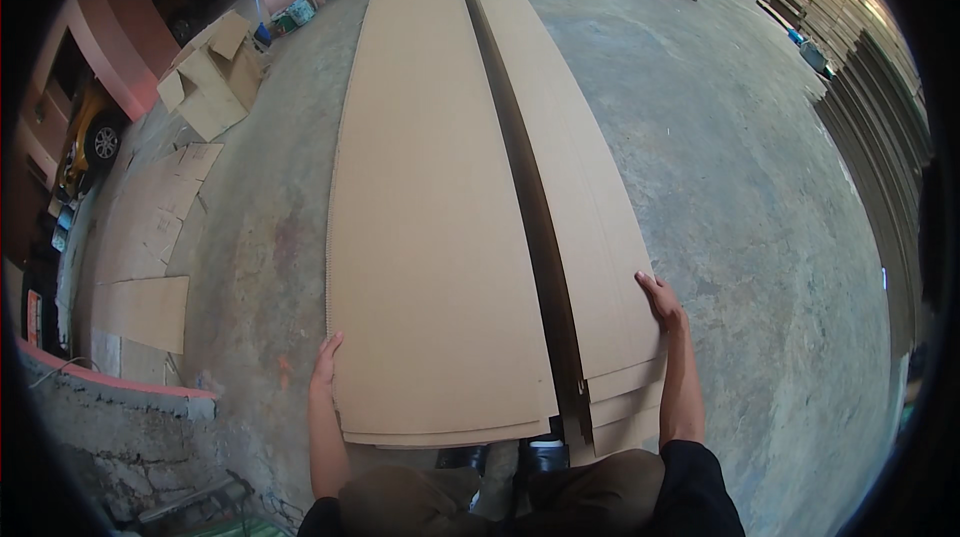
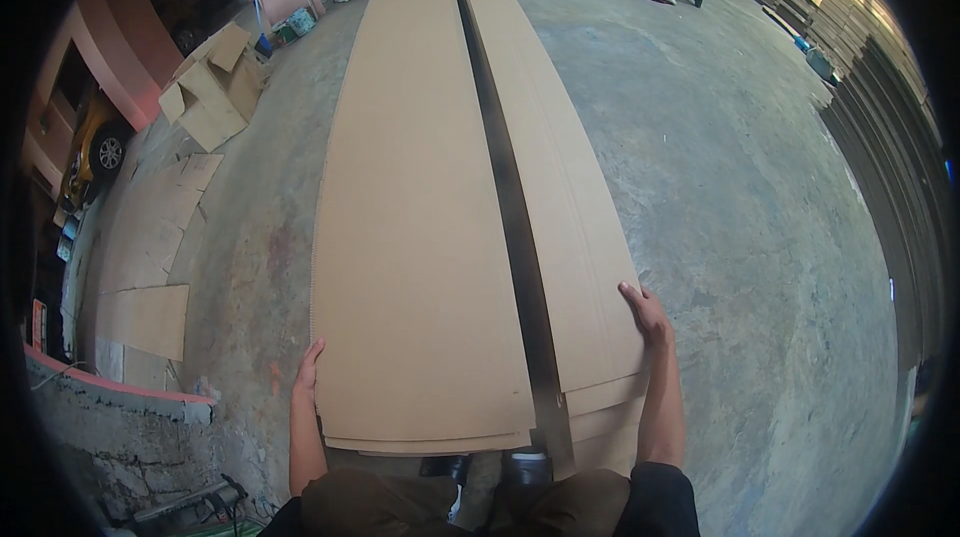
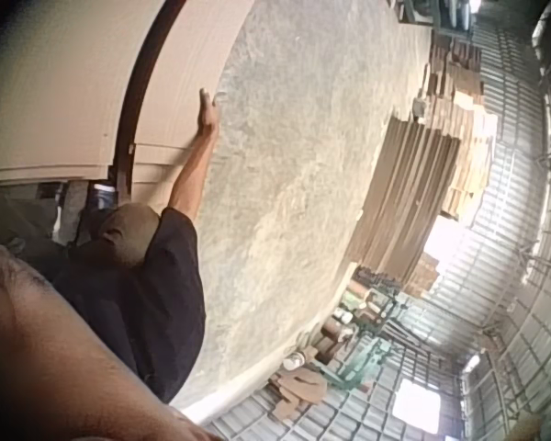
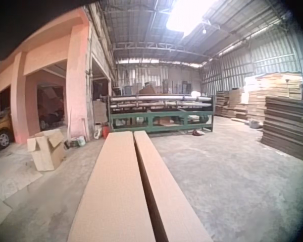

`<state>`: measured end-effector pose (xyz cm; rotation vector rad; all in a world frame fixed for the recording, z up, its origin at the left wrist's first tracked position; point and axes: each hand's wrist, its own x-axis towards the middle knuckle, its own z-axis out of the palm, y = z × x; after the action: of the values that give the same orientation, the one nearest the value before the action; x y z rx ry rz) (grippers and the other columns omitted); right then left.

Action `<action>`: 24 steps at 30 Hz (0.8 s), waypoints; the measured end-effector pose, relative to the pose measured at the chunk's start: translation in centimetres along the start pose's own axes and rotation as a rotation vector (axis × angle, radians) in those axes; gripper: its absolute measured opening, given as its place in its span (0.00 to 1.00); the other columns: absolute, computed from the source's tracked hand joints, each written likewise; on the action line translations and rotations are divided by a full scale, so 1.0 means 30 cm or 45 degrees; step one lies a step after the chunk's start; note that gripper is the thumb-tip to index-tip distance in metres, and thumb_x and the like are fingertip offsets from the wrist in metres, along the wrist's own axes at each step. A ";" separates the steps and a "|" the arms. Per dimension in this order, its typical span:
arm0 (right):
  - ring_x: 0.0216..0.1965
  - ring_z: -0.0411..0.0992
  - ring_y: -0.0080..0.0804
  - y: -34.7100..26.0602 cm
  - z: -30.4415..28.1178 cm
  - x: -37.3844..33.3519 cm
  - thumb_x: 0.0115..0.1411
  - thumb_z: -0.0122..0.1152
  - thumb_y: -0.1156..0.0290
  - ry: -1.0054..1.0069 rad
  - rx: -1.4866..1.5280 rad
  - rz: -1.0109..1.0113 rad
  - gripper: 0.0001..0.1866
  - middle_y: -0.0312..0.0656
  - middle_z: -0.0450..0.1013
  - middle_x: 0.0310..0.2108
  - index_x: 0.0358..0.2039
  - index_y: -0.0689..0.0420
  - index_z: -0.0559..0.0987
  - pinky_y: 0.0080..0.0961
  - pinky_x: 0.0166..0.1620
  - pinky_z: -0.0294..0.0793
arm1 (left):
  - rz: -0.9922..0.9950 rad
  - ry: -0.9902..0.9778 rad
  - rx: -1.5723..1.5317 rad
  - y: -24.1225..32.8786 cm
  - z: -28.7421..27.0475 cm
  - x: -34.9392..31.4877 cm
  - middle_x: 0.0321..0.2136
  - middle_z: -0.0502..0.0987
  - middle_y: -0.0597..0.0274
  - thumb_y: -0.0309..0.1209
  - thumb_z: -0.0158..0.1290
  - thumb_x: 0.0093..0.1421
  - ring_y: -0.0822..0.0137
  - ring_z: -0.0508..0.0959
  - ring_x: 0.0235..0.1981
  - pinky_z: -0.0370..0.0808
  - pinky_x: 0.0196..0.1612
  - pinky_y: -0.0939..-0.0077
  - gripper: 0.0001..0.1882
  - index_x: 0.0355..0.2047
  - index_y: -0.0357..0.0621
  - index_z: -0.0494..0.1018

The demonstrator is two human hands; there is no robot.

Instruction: The person repeatedly picks up large flat cardboard sheets from a pile and places them onto a stack in front of them. The person uses both hands to align the sheets and ensure they are stacked neatly. The task continues throughout the video with the person handling the cardboard one sheet at a time.

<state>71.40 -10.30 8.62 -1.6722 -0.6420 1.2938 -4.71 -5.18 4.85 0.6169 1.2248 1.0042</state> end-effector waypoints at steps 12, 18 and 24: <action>0.50 0.81 0.34 0.009 0.002 0.007 0.68 0.69 0.46 0.004 -0.034 -0.004 0.37 0.48 0.83 0.52 0.63 0.68 0.79 0.32 0.55 0.80 | -0.013 0.027 0.013 0.005 0.001 -0.007 0.51 0.84 0.56 0.43 0.60 0.72 0.63 0.84 0.50 0.82 0.55 0.67 0.27 0.62 0.37 0.74; 0.49 0.81 0.34 0.024 -0.013 0.022 0.67 0.70 0.45 0.024 -0.077 -0.005 0.38 0.48 0.83 0.51 0.63 0.68 0.79 0.32 0.54 0.80 | -0.005 -0.017 -0.038 0.004 0.006 -0.008 0.52 0.83 0.55 0.42 0.60 0.73 0.63 0.84 0.51 0.81 0.55 0.68 0.26 0.63 0.36 0.74; 0.48 0.82 0.34 0.034 -0.016 0.027 0.67 0.71 0.45 0.011 -0.018 -0.001 0.38 0.47 0.83 0.51 0.62 0.67 0.79 0.32 0.53 0.80 | -0.032 -0.010 -0.041 0.014 0.018 -0.014 0.53 0.83 0.55 0.42 0.59 0.74 0.63 0.84 0.51 0.81 0.55 0.68 0.26 0.64 0.36 0.73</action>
<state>71.99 -10.27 7.37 -1.6876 -0.6478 1.2831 -4.32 -5.30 5.55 0.5785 1.2044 0.9974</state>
